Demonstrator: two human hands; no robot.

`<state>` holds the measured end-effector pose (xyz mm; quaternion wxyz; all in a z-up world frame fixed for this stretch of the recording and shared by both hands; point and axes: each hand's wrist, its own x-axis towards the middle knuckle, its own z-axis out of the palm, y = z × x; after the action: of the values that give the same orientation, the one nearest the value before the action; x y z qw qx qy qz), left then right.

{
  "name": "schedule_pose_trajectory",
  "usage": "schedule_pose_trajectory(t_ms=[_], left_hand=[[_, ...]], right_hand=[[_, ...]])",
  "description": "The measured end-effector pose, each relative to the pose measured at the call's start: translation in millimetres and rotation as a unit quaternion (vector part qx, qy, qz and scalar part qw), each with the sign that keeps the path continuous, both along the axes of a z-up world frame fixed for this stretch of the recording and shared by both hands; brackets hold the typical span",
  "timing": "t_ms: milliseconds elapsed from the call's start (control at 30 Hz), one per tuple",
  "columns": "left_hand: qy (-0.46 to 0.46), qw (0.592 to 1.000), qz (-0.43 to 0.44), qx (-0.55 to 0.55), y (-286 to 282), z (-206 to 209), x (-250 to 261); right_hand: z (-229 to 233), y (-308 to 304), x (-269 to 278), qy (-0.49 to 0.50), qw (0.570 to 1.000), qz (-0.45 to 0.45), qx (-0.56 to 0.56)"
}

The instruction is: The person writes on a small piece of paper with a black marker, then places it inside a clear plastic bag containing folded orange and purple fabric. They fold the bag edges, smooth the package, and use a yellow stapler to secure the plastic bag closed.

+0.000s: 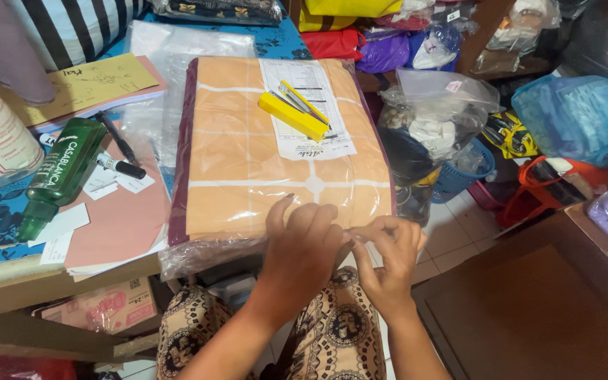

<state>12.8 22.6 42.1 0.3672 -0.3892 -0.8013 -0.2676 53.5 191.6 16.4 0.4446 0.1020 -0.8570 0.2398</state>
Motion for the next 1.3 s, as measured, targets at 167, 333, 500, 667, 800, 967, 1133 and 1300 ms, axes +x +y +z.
schedule_pose_trajectory(t_ms=[167,333,500,667,800,967,1133,1300], left_hand=[[-0.04,0.999,-0.004,0.027,2,1,-1],[-0.072,0.994,-0.012,0.083,2,4,-1],[-0.057,0.996,0.019,0.063,7,0,-6],[-0.005,0.997,0.048,0.054,10,-7,-9],[0.014,0.997,0.057,0.044,10,-3,-6],[0.014,0.997,0.074,-0.029,15,6,-5],[0.026,0.999,0.003,0.024,7,8,-16],[-0.002,0.998,-0.011,0.062,7,4,-18]], right_hand=[[-3,-1,1,-0.013,0.999,-0.01,-0.032],[-6,-9,2,-0.002,0.998,-0.042,-0.053],[-11,-10,-9,0.007,0.996,-0.065,-0.052],[-15,-11,-14,0.015,0.996,-0.053,-0.065],[-16,-6,-17,0.0,0.996,-0.012,-0.093],[-12,1,-18,-0.029,0.992,0.028,-0.121],[13,2,-13,-0.007,1.0,0.006,-0.016],[49,5,-14,-0.01,0.991,0.103,-0.08]])
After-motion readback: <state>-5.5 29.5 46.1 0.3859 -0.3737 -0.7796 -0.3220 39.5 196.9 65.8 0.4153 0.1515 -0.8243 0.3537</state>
